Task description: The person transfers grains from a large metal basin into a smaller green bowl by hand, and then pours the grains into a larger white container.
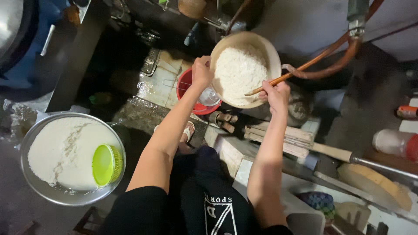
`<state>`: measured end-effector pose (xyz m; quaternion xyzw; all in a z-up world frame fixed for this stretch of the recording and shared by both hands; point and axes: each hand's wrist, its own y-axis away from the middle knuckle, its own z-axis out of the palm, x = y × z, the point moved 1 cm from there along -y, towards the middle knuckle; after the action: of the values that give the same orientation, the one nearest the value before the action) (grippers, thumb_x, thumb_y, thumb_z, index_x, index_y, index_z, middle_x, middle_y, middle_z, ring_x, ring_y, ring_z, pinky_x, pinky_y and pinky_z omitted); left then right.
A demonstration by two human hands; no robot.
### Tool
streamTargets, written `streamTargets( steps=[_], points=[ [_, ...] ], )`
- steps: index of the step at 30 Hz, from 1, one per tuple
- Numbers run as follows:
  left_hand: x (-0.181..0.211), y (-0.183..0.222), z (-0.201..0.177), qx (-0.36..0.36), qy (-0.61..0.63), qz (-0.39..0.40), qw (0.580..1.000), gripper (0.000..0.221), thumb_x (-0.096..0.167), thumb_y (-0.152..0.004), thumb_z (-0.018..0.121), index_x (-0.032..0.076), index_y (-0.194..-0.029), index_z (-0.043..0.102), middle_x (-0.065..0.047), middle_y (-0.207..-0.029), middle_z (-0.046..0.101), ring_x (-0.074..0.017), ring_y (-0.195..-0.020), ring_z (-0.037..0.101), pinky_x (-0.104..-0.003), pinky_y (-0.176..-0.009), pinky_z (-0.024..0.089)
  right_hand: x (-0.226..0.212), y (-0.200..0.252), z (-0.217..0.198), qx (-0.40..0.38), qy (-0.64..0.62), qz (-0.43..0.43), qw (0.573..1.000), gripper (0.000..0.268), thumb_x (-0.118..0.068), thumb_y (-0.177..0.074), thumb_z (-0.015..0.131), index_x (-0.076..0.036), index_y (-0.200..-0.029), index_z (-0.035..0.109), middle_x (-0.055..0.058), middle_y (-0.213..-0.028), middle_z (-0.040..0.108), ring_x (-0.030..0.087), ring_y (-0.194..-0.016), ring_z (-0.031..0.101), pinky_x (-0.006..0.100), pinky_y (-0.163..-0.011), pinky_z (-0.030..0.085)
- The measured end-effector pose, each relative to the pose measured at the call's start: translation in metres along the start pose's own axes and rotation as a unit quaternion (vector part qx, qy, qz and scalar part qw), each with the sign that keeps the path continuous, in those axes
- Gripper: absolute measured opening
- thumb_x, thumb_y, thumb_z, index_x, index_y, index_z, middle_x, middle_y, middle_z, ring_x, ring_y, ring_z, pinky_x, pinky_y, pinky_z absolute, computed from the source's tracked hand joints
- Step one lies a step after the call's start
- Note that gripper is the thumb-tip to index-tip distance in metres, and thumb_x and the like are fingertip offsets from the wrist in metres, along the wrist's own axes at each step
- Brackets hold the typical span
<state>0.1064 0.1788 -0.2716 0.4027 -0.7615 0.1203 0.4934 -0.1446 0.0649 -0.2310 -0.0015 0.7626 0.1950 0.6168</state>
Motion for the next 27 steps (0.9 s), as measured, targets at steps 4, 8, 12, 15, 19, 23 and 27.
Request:
streamTargets(
  steps=[4, 8, 12, 15, 19, 23, 27],
  points=[
    [0.006, 0.006, 0.000, -0.029, -0.015, -0.004, 0.999, 0.042, 0.003, -0.077, 0.073, 0.006, -0.118, 0.067, -0.019, -0.105, 0.060, -0.0422, -0.104, 0.066, -0.051, -0.093, 0.055, -0.011, 0.014, -0.018, 0.071, 0.124, -0.008, 0.990, 0.014, -0.008, -0.082, 0.073, 0.000, -0.089, 0.063, 0.018, -0.056, 0.060, 0.027, -0.041, 0.065, 0.036, -0.036, 0.058],
    [0.011, 0.008, -0.003, -0.027, -0.057, 0.053, 0.997, 0.041, 0.012, -0.077, 0.063, 0.012, -0.118, 0.065, -0.018, -0.110, 0.054, -0.0396, -0.104, 0.059, -0.044, -0.092, 0.048, -0.014, -0.003, -0.023, 0.195, 0.402, -0.100, 0.889, 0.020, -0.033, -0.081, 0.072, -0.013, -0.079, 0.073, 0.012, -0.068, 0.072, 0.030, -0.065, 0.072, 0.045, -0.057, 0.053],
    [0.013, 0.016, -0.014, -0.084, -0.056, -0.041, 0.994, 0.043, 0.011, -0.079, 0.067, 0.019, -0.121, 0.065, -0.015, -0.126, 0.058, -0.0382, -0.117, 0.059, -0.049, -0.093, 0.048, -0.014, -0.003, -0.016, 0.267, 0.195, -0.166, 0.929, 0.021, -0.023, -0.080, 0.070, -0.006, -0.078, 0.058, 0.014, -0.065, 0.067, 0.023, -0.052, 0.066, 0.035, -0.045, 0.054],
    [0.013, 0.027, -0.021, -0.110, -0.038, -0.044, 0.992, 0.022, 0.005, -0.081, 0.062, 0.016, -0.100, 0.062, -0.013, -0.101, 0.064, -0.0338, -0.093, 0.062, -0.049, -0.074, 0.048, -0.018, 0.004, -0.008, 0.240, 0.036, -0.123, 0.962, 0.013, -0.009, -0.080, 0.073, -0.011, -0.082, 0.060, 0.008, -0.064, 0.068, 0.011, -0.050, 0.067, 0.027, -0.043, 0.060],
    [0.009, 0.039, -0.026, -0.156, -0.075, -0.030, 0.984, 0.032, 0.017, -0.081, 0.060, 0.016, -0.112, 0.065, -0.021, -0.106, 0.070, -0.0457, -0.105, 0.063, -0.055, -0.082, 0.049, -0.026, 0.012, -0.002, 0.197, -0.049, -0.074, 0.976, 0.013, -0.012, -0.093, 0.074, -0.008, -0.092, 0.062, 0.007, -0.070, 0.065, 0.012, -0.051, 0.064, 0.026, -0.042, 0.055],
    [-0.002, 0.050, -0.033, -0.195, -0.041, 0.001, 0.980, 0.034, 0.020, -0.092, 0.055, 0.012, -0.124, 0.065, -0.015, -0.113, 0.074, -0.0374, -0.106, 0.067, -0.052, -0.090, 0.054, -0.027, 0.018, -0.004, 0.085, -0.094, -0.044, 0.991, 0.013, 0.002, -0.099, 0.062, -0.007, -0.093, 0.055, 0.007, -0.064, 0.047, 0.015, -0.050, 0.051, 0.027, -0.040, 0.037],
    [-0.051, 0.044, -0.049, -0.165, 0.037, 0.033, 0.985, 0.045, 0.016, -0.078, 0.076, 0.018, -0.122, 0.064, -0.007, -0.123, 0.070, -0.0295, -0.115, 0.065, -0.044, -0.092, 0.052, -0.014, 0.014, -0.012, 0.213, -0.022, 0.017, 0.977, 0.005, -0.009, -0.095, 0.063, -0.009, -0.093, 0.059, 0.006, -0.074, 0.067, 0.010, -0.055, 0.064, 0.026, -0.048, 0.057]
  ],
)
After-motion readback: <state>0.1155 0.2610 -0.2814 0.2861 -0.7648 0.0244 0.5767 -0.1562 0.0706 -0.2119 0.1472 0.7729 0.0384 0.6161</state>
